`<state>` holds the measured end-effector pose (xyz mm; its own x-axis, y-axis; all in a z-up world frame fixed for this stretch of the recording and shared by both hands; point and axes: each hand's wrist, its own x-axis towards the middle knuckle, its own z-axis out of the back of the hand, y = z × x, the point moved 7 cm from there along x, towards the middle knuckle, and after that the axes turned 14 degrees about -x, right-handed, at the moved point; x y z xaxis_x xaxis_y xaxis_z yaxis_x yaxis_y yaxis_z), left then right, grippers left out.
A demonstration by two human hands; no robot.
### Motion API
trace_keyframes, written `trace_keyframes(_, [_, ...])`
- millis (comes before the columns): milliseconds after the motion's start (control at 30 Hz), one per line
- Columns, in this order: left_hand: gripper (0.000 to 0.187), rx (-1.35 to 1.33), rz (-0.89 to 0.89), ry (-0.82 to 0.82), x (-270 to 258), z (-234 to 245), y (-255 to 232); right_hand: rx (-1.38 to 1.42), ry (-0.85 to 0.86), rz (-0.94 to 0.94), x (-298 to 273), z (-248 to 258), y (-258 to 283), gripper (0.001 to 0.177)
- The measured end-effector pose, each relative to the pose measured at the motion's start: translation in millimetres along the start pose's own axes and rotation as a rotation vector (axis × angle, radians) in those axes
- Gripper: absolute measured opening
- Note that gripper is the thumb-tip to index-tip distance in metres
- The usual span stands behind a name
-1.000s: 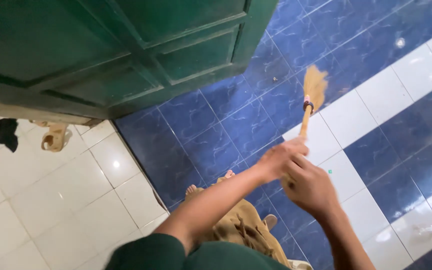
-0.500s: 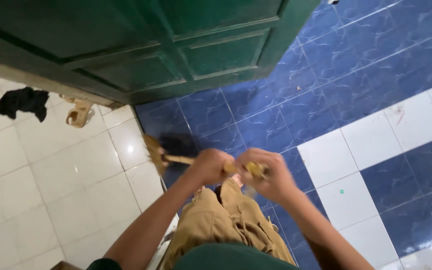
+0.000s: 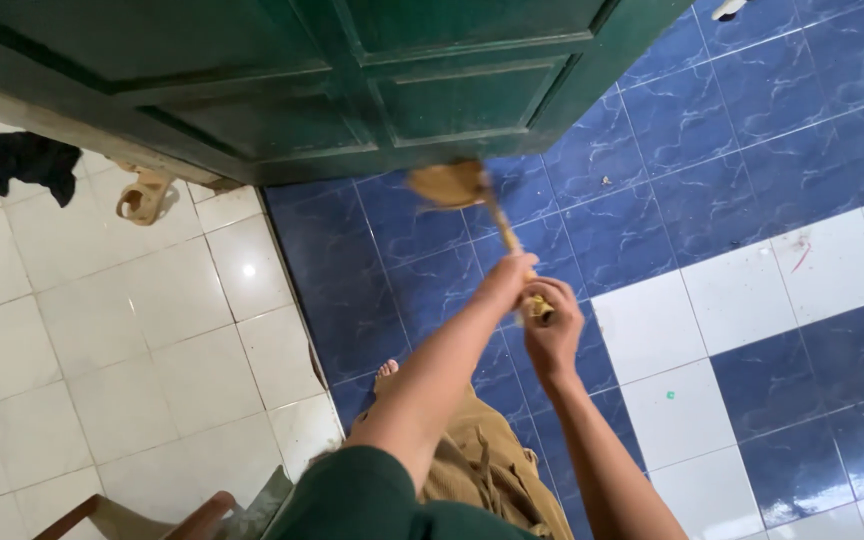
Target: The person sweeps a tiled floor with a traditional straw broom, moving debris toward a doorway. They briefly open a green door to sweep underneath it, then continue sweeping across the room.
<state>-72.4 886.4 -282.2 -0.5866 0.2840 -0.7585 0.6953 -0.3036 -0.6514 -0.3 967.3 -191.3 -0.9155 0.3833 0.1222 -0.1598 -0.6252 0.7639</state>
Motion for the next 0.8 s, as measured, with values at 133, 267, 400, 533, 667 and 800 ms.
trace_keyframes(133, [0.048,0.147,-0.067,0.178,55,-52,24,-0.192,-0.029,-0.037,-5,27,-13,0.016])
trace_keyframes(267, [0.025,0.607,-0.365,0.396,-18,-74,-24,-0.31,-0.008,-0.041,-19,60,14,0.018])
trace_keyframes(400, [0.016,0.657,-1.01,0.629,-89,-104,-40,-0.453,0.038,0.014,-55,136,71,0.022])
trace_keyframes(533, [0.021,0.702,-1.146,0.948,-216,-116,-68,-0.409,0.26,0.139,-68,222,172,0.005])
trace_keyframes(667, [0.015,0.502,-0.824,1.105,-235,-116,-72,-0.208,0.2,-0.009,-32,263,205,0.023])
trace_keyframes(800, [0.027,0.578,-0.448,1.07,-171,-108,-34,0.1,0.327,0.076,-19,218,118,0.007])
